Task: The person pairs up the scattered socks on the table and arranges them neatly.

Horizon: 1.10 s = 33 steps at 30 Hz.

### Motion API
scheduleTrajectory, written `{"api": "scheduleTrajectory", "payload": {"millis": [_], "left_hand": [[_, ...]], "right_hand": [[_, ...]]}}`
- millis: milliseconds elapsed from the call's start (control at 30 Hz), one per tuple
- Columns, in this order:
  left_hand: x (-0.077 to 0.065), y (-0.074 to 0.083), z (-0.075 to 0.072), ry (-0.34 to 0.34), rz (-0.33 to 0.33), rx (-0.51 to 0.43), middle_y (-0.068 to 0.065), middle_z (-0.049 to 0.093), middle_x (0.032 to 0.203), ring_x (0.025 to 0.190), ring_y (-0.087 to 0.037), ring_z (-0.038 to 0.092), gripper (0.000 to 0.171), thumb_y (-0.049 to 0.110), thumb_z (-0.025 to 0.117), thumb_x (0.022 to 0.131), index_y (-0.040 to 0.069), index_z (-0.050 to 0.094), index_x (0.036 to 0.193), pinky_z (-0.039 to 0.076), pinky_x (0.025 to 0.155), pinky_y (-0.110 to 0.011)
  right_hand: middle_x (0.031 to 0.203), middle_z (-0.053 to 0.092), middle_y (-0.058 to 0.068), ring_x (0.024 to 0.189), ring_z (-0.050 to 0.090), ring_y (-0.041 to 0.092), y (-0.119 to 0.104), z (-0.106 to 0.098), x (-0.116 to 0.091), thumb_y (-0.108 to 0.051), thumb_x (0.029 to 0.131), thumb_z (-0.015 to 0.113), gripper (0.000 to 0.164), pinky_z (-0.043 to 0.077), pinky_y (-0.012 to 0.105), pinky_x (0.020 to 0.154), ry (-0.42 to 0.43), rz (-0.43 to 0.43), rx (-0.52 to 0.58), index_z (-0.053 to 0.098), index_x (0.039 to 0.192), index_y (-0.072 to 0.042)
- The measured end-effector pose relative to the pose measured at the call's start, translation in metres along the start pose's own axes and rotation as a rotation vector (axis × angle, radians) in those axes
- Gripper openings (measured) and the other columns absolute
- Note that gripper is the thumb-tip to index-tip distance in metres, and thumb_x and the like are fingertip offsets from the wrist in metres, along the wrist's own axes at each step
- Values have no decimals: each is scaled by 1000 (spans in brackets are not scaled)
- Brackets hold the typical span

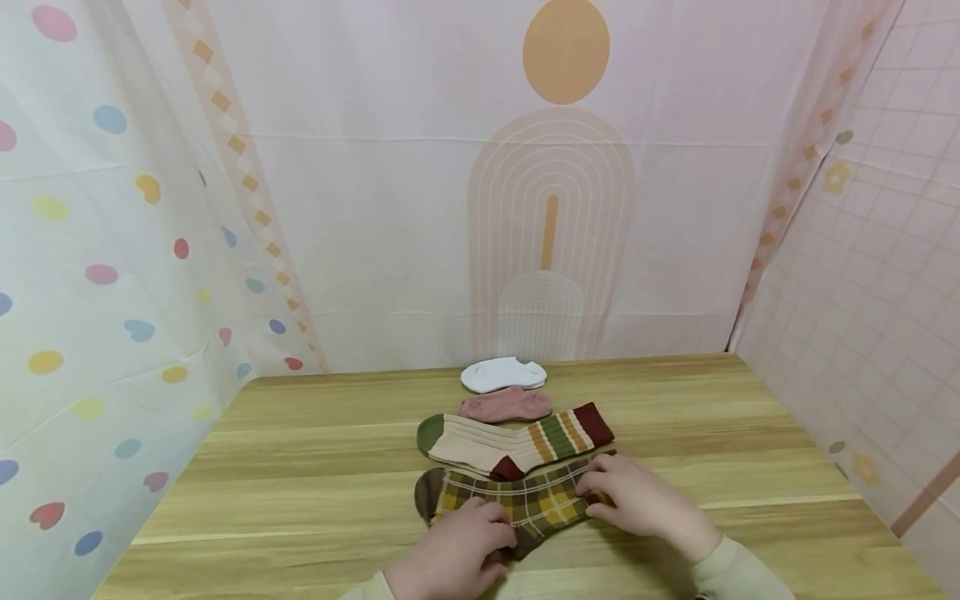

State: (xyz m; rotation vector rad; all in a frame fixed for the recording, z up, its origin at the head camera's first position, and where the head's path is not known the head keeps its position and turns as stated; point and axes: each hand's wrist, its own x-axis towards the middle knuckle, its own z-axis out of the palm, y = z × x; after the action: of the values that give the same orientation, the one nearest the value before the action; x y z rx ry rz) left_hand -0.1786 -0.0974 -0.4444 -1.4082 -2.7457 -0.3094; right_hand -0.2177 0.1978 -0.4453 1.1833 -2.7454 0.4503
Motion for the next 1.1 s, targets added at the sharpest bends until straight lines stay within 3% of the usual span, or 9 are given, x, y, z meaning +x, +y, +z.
{"api": "scheduleTrajectory", "payload": {"millis": [267,533,667,767,867,1100], "left_hand": [[-5,-6,-4,-8,58,-56,8,60,106,94,-10,52,19,20,77,81,22,77,100,46,79,-21],[-6,-7,-9,-57,96,-29,4,63,114,99,-10,56,23,19,75,83,21,78,105,47,82,-21],[-7,-6,-14,-45,129,-8,3,64,117,102,-10,59,22,19,73,85,19,76,107,48,86,-22],[-8,-7,-19,-7,142,-5,1,65,117,105,-12,60,23,17,72,88,16,75,111,49,90,-25],[-8,-8,-24,51,114,-10,-2,66,117,107,-14,61,25,17,73,88,14,74,113,49,92,-29],[-10,-12,-34,297,-86,56,-9,67,118,109,-25,62,36,20,77,86,6,70,118,50,94,-43]], "right_hand": [[102,59,-2,92,58,15,1,2,1,-18,85,79,19,51,36,80,13,-47,12,73,102,-17],[105,62,-1,96,60,17,3,1,-1,-16,86,77,18,52,38,83,23,-51,38,73,103,-15],[107,64,-1,99,61,18,5,-4,-2,-17,89,74,15,53,38,85,19,-29,47,72,104,-14],[106,65,-2,98,62,17,7,-8,-3,-16,91,72,15,53,38,84,35,-23,51,72,105,-13],[104,66,-2,97,63,16,10,-11,-3,-14,91,72,16,54,38,83,77,-24,59,71,106,-10],[107,69,4,98,66,23,12,-20,-2,-11,89,74,22,55,42,83,231,41,14,70,110,-7]]}}
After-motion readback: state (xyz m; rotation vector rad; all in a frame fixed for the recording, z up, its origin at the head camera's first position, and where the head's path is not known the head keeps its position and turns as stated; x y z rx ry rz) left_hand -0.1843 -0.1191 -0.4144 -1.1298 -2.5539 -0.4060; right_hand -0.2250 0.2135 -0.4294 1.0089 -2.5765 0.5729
